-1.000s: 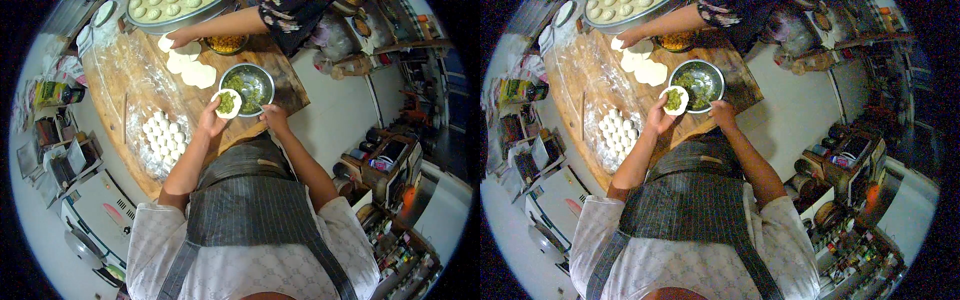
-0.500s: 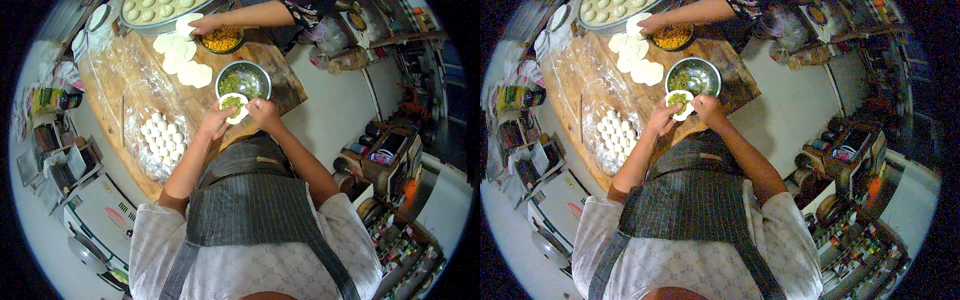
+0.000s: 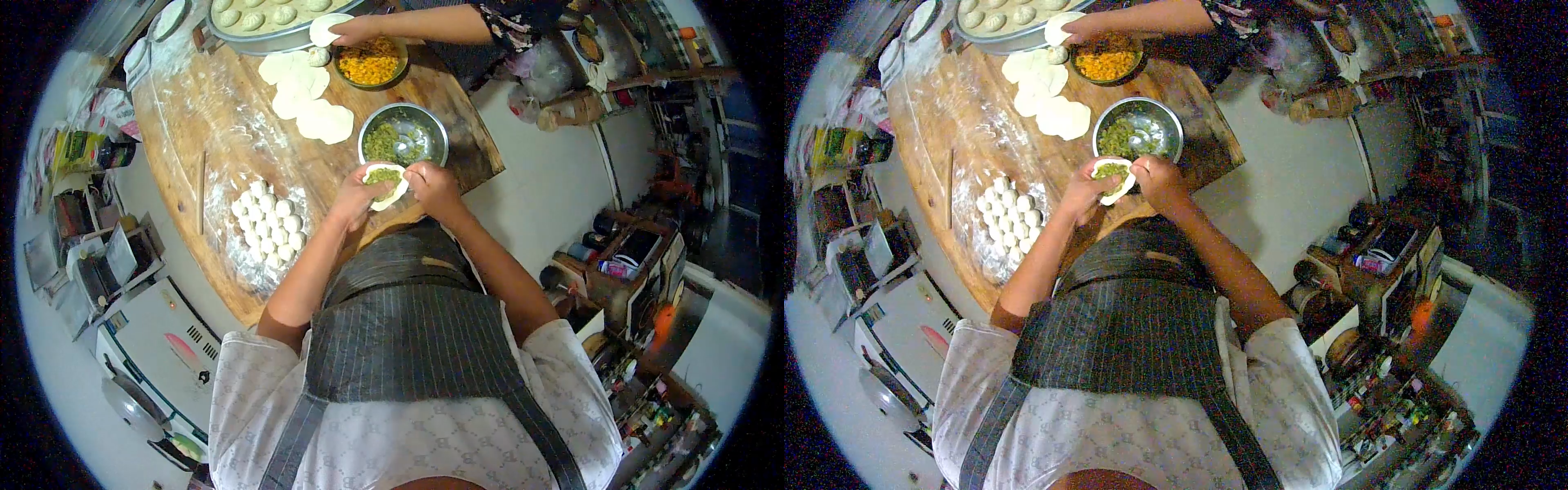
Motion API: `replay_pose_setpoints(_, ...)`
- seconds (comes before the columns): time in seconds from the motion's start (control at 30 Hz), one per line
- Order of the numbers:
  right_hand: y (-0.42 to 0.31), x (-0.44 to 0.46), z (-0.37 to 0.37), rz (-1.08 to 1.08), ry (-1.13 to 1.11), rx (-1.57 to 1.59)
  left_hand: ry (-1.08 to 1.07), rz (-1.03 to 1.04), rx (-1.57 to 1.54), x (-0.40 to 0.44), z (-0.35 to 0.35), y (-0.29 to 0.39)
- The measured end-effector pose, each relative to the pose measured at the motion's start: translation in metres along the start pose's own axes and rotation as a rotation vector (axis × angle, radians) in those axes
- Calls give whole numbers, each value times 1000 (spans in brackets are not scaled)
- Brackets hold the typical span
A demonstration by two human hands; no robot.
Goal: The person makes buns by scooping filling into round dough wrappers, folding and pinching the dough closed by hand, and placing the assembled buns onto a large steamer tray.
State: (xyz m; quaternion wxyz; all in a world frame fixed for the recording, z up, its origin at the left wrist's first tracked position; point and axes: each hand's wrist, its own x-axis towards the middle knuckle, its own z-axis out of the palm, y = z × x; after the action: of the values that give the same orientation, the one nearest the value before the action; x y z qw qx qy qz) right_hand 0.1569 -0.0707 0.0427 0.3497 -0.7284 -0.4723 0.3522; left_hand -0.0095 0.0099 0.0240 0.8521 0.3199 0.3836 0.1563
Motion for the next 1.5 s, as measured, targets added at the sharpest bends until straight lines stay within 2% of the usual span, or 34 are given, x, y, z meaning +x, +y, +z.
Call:
replay_pose_setpoints(0.03, -6, -1, 0, -2, -1, -1, -24, 22, 44, 0, -1, 1)
replay_pose_setpoints(0.1, -15, -2, -2, 154, -96, 207, -50, 46, 125, -3, -1, 9)
replay_pose_setpoints(0.13, -11, 1, -1, 154, -96, 207, -76, 68, 209, -5, 0, 12)
replay_pose_setpoints(0.2, -5, 8, -2, 232, -280, 220, -61, 59, 194, -2, -4, 7)
replay_pose_setpoints(0.23, -8, 6, -2, 232, -283, 219, -46, 48, 177, 0, -6, 4)
replay_pose_setpoints(0.3, -16, 1, -2, 53, -143, 69, -21, 41, 206, -1, -7, 1)
replay_pose_setpoints(0.33, -16, 1, 0, 54, -146, 68, 3, 36, 237, -1, -6, 2)
replay_pose_setpoints(0.4, -11, 0, 4, -211, 20, -183, -2, 47, 311, -3, -4, 7)
replay_pose_setpoints(0.43, -7, 0, 6, -211, 18, -184, -9, 57, 388, -6, -3, 11)
replay_pose_setpoints(0.5, -5, 2, 10, -180, -41, 15, 20, 59, 371, -12, 6, 22)
replay_pose_setpoints(0.6, -12, 6, 3, -145, -172, -45, 0, 32, 352, -14, 6, 24)
replay_pose_setpoints(0.67, -27, 3, -3, -183, -141, -82, -48, 3, 347, -12, 2, 21)
replay_pose_setpoints(0.83, -15, 1, 3, -217, -112, -49, -124, 93, 610, -4, -7, 24)
replay_pose_setpoints(0.87, -10, 4, 5, -157, -181, -5, -124, 92, 610, 0, -9, 23)
replay_pose_setpoints(0.93, -23, 6, 0, -96, -250, 40, -38, 150, 828, 6, -7, 29)
replay_pose_setpoints(1.0, -50, 4, -13, -104, -104, -57, -48, 86, 804, 0, -8, 49)
replay_pose_setpoints(1.03, -48, 5, -13, -104, -103, -57, -2, 4, 485, -4, -6, 53)
replay_pose_setpoints(1.07, -45, 7, -12, -172, 1, -96, 41, -74, 169, -8, -3, 58)
replay_pose_setpoints(1.1, -42, 8, -11, -242, 105, -134, 43, 36, -129, -16, 12, 55)
replay_pose_setpoints(1.13, -40, 9, -8, -247, 110, -133, 41, 40, -125, -18, 23, 47)
replay_pose_setpoints(1.2, -35, 9, -3, -338, 126, -270, -20, 199, -440, -16, 32, 29)
replay_pose_setpoints(1.27, -33, 7, 3, -361, 170, -214, 8, 219, -352, -11, 27, 21)
replay_pose_setpoints(1.33, -36, 6, 3, -384, 201, -159, 94, 332, -64, -9, 27, 19)
replay_pose_setpoints(1.37, -38, 5, 3, -401, 209, -99, 99, 332, -67, -10, 25, 18)
replay_pose_setpoints(1.43, -38, 9, 5, -421, 220, -38, 180, 345, 193, -11, 23, 21)
replay_pose_setpoints(1.5, -33, 10, 6, -410, 190, -87, 195, 355, 173, -11, 24, 20)
